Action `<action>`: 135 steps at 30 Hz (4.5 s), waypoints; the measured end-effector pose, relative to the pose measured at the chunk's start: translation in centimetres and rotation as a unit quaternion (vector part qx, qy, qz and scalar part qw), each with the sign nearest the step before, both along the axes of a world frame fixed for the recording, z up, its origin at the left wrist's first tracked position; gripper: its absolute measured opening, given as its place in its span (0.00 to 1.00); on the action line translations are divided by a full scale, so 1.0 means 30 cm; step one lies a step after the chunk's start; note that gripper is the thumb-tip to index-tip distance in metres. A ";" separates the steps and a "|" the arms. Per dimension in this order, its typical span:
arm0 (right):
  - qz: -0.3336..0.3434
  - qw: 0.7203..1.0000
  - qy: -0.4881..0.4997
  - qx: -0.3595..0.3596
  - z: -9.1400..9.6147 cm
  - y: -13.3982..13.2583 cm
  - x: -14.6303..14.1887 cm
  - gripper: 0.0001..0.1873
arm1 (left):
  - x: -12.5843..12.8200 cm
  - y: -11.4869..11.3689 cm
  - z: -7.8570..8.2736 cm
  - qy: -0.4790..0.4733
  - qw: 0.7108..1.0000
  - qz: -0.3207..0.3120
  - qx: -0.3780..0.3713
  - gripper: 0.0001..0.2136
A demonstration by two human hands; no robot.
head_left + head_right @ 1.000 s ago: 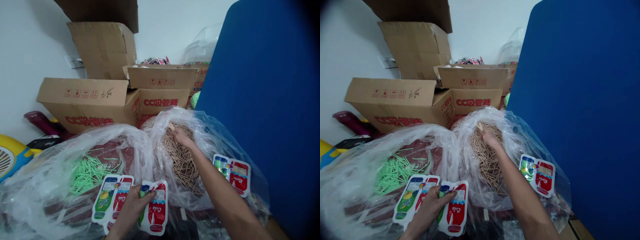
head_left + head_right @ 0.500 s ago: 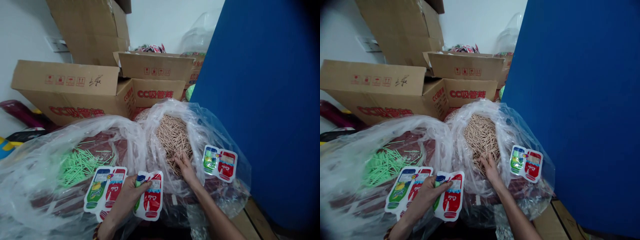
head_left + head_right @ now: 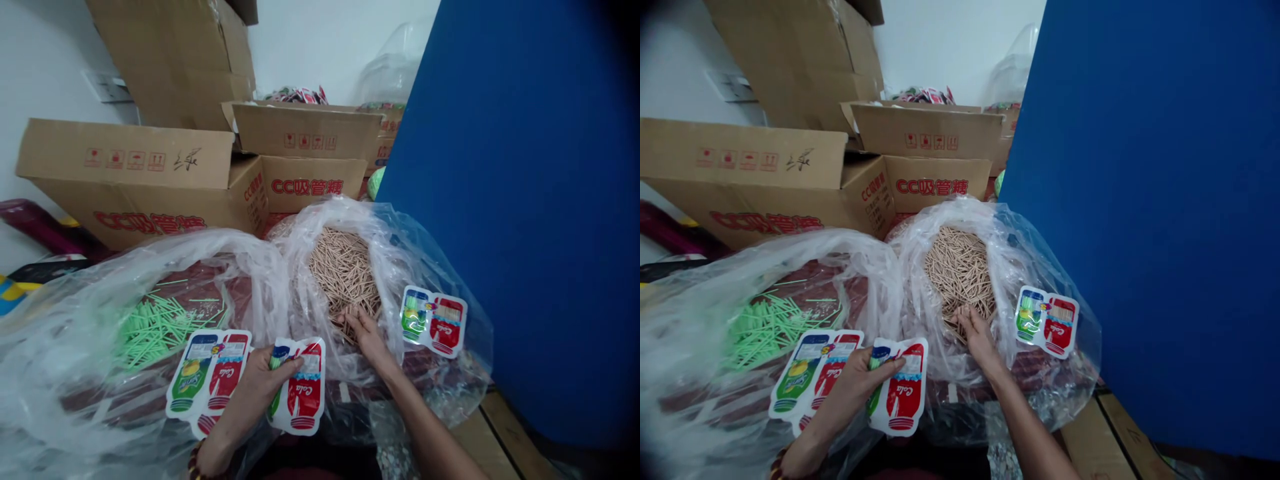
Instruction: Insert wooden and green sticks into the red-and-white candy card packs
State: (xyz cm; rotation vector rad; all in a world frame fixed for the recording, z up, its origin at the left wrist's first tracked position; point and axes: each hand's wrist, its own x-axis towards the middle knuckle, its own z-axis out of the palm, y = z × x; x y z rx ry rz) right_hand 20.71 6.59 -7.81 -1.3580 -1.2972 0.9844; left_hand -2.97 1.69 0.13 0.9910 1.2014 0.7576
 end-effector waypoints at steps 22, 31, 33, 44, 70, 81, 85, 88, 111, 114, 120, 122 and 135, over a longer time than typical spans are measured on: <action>-0.064 0.960 0.267 0.048 0.146 0.068 0.024 0.10 | 0.019 0.031 -0.023 -0.044 0.998 -0.033 0.011 0.11; -0.093 0.953 0.285 0.046 0.127 0.077 0.001 0.09 | 0.059 0.059 -0.028 -0.055 0.998 -0.033 0.012 0.10; -0.094 0.942 0.314 0.070 0.145 0.070 0.003 0.09 | 0.061 0.061 -0.025 -0.058 0.997 -0.044 0.016 0.11; -0.045 0.898 0.428 0.094 0.334 -0.053 -0.174 0.05 | 0.079 0.068 0.005 -0.069 0.993 -0.098 0.004 0.11; 0.074 0.973 0.219 0.030 0.319 -0.088 -0.171 0.15 | 0.075 0.108 0.035 -0.101 0.991 -0.069 0.051 0.11; 0.146 0.981 0.129 0.006 0.322 -0.073 -0.114 0.19 | 0.080 0.132 0.027 -0.128 0.986 -0.018 0.104 0.09; 0.165 0.957 0.220 -0.094 0.271 -0.084 -0.147 0.15 | 0.079 0.136 0.030 -0.132 0.987 -0.002 0.088 0.10; 0.132 0.948 0.263 -0.117 0.252 -0.093 -0.169 0.14 | 0.074 0.141 0.027 -0.136 0.989 0.007 0.065 0.11; 0.091 0.949 0.292 -0.073 0.244 -0.104 -0.109 0.19 | 0.129 0.158 0.039 -0.162 0.984 0.013 0.072 0.12; 0.071 0.949 0.301 -0.067 0.241 -0.112 -0.097 0.19 | 0.147 0.157 0.034 -0.146 0.986 0.009 0.080 0.11; 0.013 0.963 0.266 -0.037 0.243 -0.146 0.019 0.16 | 0.177 0.144 0.018 -0.106 0.987 -0.044 0.115 0.11; -0.054 0.970 0.238 -0.011 0.245 -0.165 0.107 0.14 | 0.176 0.134 0.013 -0.074 0.982 -0.076 0.158 0.10; -0.382 0.851 -0.335 -0.133 0.081 -0.209 0.507 0.25 | 0.016 0.081 -0.012 0.050 0.975 -0.054 0.210 0.09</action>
